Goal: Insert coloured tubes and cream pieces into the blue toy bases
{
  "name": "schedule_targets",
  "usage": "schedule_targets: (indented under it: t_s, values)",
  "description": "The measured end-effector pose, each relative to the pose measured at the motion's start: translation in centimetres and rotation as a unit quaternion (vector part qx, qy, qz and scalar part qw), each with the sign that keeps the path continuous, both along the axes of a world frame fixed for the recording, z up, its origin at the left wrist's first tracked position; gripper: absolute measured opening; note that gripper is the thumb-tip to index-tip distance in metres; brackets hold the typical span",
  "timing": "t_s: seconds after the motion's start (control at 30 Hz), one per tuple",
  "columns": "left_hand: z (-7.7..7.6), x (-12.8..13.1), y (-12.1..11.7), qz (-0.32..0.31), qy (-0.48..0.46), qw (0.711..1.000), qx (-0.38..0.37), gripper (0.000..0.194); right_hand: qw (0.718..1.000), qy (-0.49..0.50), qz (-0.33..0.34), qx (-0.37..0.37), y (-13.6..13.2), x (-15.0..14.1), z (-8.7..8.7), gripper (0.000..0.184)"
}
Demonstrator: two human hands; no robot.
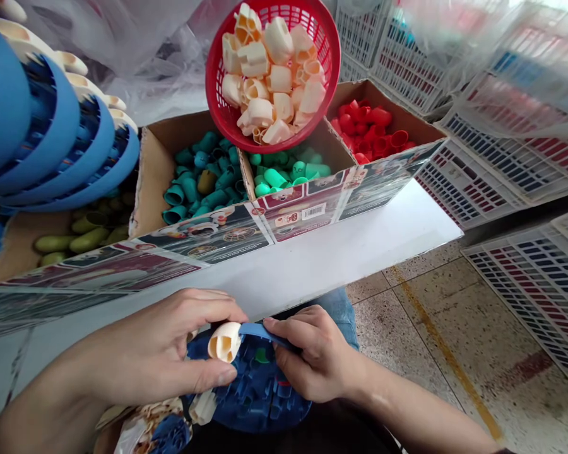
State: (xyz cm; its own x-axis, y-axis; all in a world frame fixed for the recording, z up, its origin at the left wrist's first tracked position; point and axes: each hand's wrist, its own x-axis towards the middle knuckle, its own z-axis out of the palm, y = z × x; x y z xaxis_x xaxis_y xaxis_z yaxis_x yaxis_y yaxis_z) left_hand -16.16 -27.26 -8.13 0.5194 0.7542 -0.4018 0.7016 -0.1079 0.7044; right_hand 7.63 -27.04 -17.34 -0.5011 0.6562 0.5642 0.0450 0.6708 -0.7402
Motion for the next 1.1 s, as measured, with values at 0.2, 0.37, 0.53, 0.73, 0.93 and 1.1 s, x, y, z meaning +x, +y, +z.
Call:
schedule_targets:
  t_s: [0.2, 0.37, 0.53, 0.73, 0.93, 1.1]
  values:
    - [-0.6, 0.7, -2.1, 0.074, 0.013, 0.99, 0.119, 0.021, 0.998, -0.017, 0.004, -0.066, 0.4, 0.5, -0.1, 0.024]
    - [-0.6, 0.7, -1.9, 0.051, 0.041, 0.996, 0.064, 0.016, 0.998, -0.019, 0.018, -0.053, 0.1, 0.1, 0.2, 0.024]
    - [-0.7, -0.6, -0.5, 0.02, -0.017, 0.994, -0.11, 0.022, 0.999, -0.007, 0.025, -0.029, -0.3, -0.6, 0.6, 0.024]
    - [-2.2, -2.0, -4.1, 0.278, -0.252, 0.91, -0.174, 0.07, 0.993, 0.004, -0.05, -0.104, 0.8, 0.6, 1.0, 0.02]
    - [-4.7, -0.2, -10.8, 0.501, -0.311, 0.805, -0.07, 0.057, 0.98, 0.061, -0.112, -0.155, 1.3, 0.0, 0.0, 0.017]
    - [-3.2, -3.7, -14.3, 0.704, -0.225, 0.659, 0.141, 0.046, 0.995, 0.026, -0.031, -0.09, -0.2, -2.6, -1.6, 0.025]
